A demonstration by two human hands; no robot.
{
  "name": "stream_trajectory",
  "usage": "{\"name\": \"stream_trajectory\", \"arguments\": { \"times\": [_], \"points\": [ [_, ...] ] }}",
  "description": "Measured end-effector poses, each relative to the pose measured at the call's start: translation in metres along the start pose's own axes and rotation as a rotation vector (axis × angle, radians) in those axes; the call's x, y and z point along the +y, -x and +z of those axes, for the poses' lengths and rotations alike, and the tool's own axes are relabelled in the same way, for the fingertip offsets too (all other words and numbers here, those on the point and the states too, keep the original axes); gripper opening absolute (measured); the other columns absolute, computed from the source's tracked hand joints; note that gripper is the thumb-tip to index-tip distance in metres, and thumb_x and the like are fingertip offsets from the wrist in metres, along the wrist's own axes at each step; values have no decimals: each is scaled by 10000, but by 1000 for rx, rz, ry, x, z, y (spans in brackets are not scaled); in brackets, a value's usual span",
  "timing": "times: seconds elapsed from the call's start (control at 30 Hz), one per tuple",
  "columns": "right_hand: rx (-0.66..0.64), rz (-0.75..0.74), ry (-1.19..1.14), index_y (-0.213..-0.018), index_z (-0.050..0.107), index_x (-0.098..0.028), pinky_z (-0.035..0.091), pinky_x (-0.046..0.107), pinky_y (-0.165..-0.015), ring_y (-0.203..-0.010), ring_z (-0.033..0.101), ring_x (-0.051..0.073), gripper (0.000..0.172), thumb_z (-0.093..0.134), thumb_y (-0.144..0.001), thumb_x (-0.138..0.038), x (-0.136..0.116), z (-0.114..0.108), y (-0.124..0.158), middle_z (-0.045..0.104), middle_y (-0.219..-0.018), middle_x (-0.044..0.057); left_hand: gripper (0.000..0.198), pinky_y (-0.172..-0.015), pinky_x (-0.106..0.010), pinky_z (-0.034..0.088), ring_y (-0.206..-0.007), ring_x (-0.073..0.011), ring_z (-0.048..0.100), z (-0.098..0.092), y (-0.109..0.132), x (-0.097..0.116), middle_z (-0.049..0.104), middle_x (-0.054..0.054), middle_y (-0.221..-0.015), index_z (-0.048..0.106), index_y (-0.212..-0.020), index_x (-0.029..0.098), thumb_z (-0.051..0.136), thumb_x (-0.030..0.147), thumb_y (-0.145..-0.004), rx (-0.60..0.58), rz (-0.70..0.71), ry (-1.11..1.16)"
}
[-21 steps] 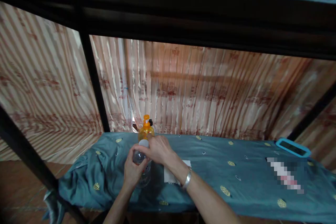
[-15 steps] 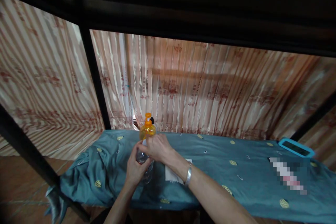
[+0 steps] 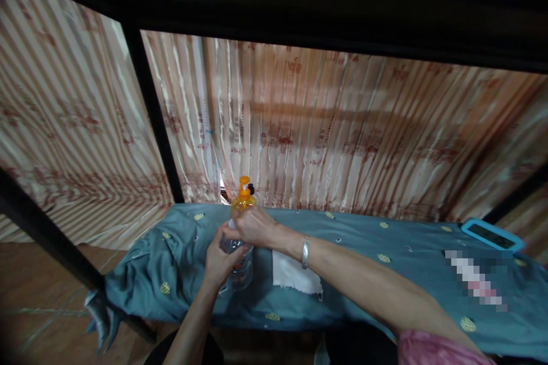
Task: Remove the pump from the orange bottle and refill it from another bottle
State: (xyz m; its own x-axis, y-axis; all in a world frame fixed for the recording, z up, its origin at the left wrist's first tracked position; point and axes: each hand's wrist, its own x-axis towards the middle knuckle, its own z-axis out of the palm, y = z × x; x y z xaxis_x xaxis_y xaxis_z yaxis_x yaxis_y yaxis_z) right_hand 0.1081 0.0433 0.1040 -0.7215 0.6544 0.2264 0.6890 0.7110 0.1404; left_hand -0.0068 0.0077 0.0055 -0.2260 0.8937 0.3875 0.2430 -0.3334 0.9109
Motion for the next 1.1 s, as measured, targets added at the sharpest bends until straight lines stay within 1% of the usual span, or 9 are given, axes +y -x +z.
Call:
{"name": "stream_trajectory", "arguments": {
  "times": [0.1, 0.23, 0.37, 0.53, 0.67, 0.8, 0.9, 0.97, 1.1],
  "points": [
    [-5, 15, -12, -892, 606, -86, 456, 324, -573, -720, 679, 255, 596, 240, -879, -557, 0, -4, 2, 703, -760, 147, 602, -831, -394, 497, -909, -233, 620, 1, 0, -1, 660, -50, -964, 526, -1126, 180, 734, 289, -572, -44, -23, 30],
    [15, 128, -14, -791, 646, -80, 438, 361, -544, -722, 678, 342, 675, 211, -858, -592, -6, -11, 5, 698, -735, 200, 585, -898, -413, 463, -978, -245, 598, 6, 2, 2, 647, -55, -1017, 542, -1105, 189, 734, 261, -557, 26, -23, 18],
    [35, 228, -45, -770, 645, -95, 382, 334, -506, -691, 677, 334, 538, 338, -853, -528, -8, -8, 6, 699, -721, 193, 578, -874, -440, 477, -953, -251, 607, 9, 5, 5, 644, -58, -1006, 540, -1101, 176, 721, 285, -563, 52, -19, 40],
    [-2, 132, -149, -776, 604, -145, 274, 264, -453, -612, 651, 204, 435, 385, -850, -513, 1, -1, 7, 700, -693, 106, 600, -869, -467, 475, -969, -275, 601, 9, 5, 4, 634, -87, -1031, 528, -1113, 155, 732, 314, -571, 50, -40, 32],
    [-33, 26, -180, -821, 593, -143, 278, 260, -474, -597, 625, 180, 413, 389, -854, -500, 7, -1, 7, 691, -702, 94, 603, -861, -476, 480, -959, -283, 611, 9, 5, 1, 637, -90, -1037, 535, -1111, 184, 753, 312, -564, 35, -34, 53],
    [-84, -64, -163, -872, 593, -135, 307, 272, -507, -639, 629, 190, 429, 358, -867, -494, 10, -7, 2, 689, -756, 106, 596, -844, -447, 497, -933, -259, 626, 8, 5, -1, 649, -69, -1022, 534, -1113, 204, 752, 276, -563, 43, -35, 55],
    [-123, -43, -127, -898, 607, -100, 306, 302, -510, -690, 646, 247, 583, 277, -856, -578, 8, -17, -1, 690, -788, 163, 616, -855, -456, 492, -953, -262, 619, 9, 5, -2, 644, -71, -1040, 531, -1120, 191, 751, 281, -552, 68, -31, 46],
    [-139, 2, -114, -882, 619, -88, 299, 308, -498, -704, 650, 268, 629, 275, -837, -612, 5, -24, -1, 690, -795, 183, 621, -865, -452, 489, -968, -265, 613, 9, 5, -1, 640, -76, -1048, 533, -1118, 177, 747, 296, -547, 83, -41, 33],
    [-175, 27, -122, -823, 630, -100, 292, 279, -474, -655, 629, 213, 467, 418, -831, -517, 1, -32, -1, 691, -760, 147, 613, -862, -406, 495, -955, -244, 615, 9, 5, 4, 641, -71, -1033, 530, -1116, 169, 736, 294, -553, 79, -64, 13]
  ]
}}
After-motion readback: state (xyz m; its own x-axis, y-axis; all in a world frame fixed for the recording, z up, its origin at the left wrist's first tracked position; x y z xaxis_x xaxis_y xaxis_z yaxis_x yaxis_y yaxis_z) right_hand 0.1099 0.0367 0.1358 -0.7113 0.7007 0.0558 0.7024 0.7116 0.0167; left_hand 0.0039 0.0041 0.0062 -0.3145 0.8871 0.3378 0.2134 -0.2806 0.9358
